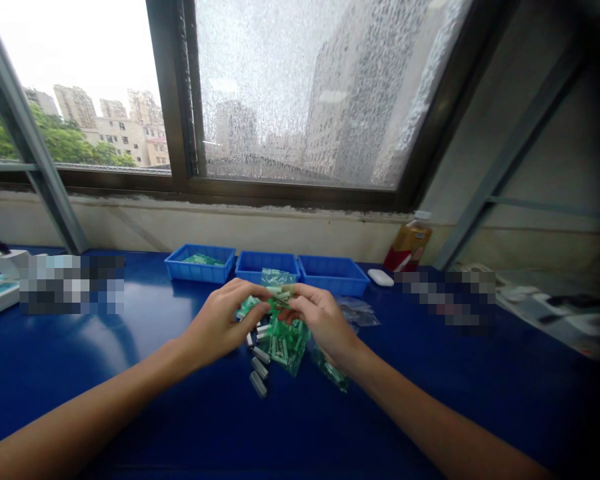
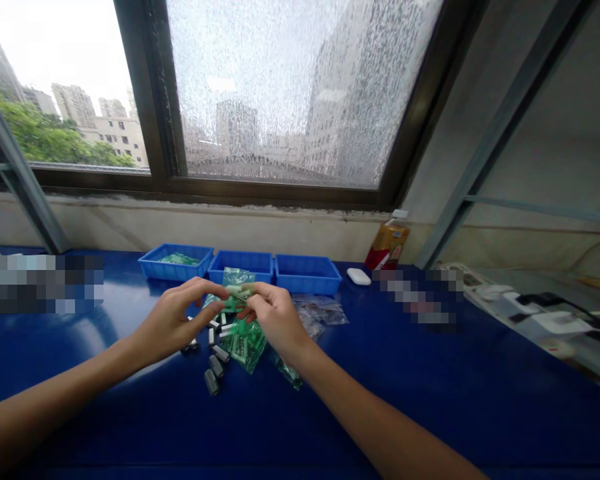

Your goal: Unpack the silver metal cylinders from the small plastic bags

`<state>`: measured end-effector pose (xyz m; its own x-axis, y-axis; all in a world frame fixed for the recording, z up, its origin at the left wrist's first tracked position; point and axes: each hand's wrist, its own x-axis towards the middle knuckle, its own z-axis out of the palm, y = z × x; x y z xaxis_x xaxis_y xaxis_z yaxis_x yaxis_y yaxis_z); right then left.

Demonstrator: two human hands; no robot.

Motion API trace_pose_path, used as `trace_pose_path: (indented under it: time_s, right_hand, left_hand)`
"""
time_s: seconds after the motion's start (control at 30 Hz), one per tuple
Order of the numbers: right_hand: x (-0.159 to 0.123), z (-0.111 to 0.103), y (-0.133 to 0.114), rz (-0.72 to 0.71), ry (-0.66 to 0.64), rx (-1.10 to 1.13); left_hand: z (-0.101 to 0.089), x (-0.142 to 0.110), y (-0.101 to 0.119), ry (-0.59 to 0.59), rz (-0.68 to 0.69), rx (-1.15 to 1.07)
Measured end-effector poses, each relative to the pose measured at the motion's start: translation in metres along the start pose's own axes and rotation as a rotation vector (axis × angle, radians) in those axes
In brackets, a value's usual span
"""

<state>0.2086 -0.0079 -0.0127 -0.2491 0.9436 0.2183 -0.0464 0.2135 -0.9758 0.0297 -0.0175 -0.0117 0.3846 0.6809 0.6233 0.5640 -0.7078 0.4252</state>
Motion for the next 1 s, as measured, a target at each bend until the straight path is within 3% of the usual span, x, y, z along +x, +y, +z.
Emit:
trace_pose_path:
  time_s: [0.17,0.37,0.6,0.73,0.83,1.0]
  right_hand:
    - [0.002,0.0,0.004,-0.055,0.004,-0.103]
    - [0.0,0.003,0.008,-0.064,-0.06,-0.096]
    - [-0.002,0.004,0.008,-0.129,-0.051,-0.146]
    - [-0.002,0.002,0.006,-0.122,-0.039,-0.191]
    - [-0.003,0.002,0.005,-0.105,-0.04,-0.209]
    - [-0.005,0.003,0.003,-0.042,-0.224,-0.109]
  left_hand:
    - [0.005,0.004,-0.007,0.082,-0.338,-0.252]
    - [0.004,0.007,-0.007,-0.056,-0.364,-0.511]
    - [0.008,0.006,-0.009,0.017,-0.546,-0.739]
    - [0.008,0.006,-0.013,-0.031,-0.539,-0.858]
    - [0.005,0.005,-0.012,-0.084,-0.484,-0.813]
    - [0.004,0.005,-0.006,-0.145,-0.431,-0.756]
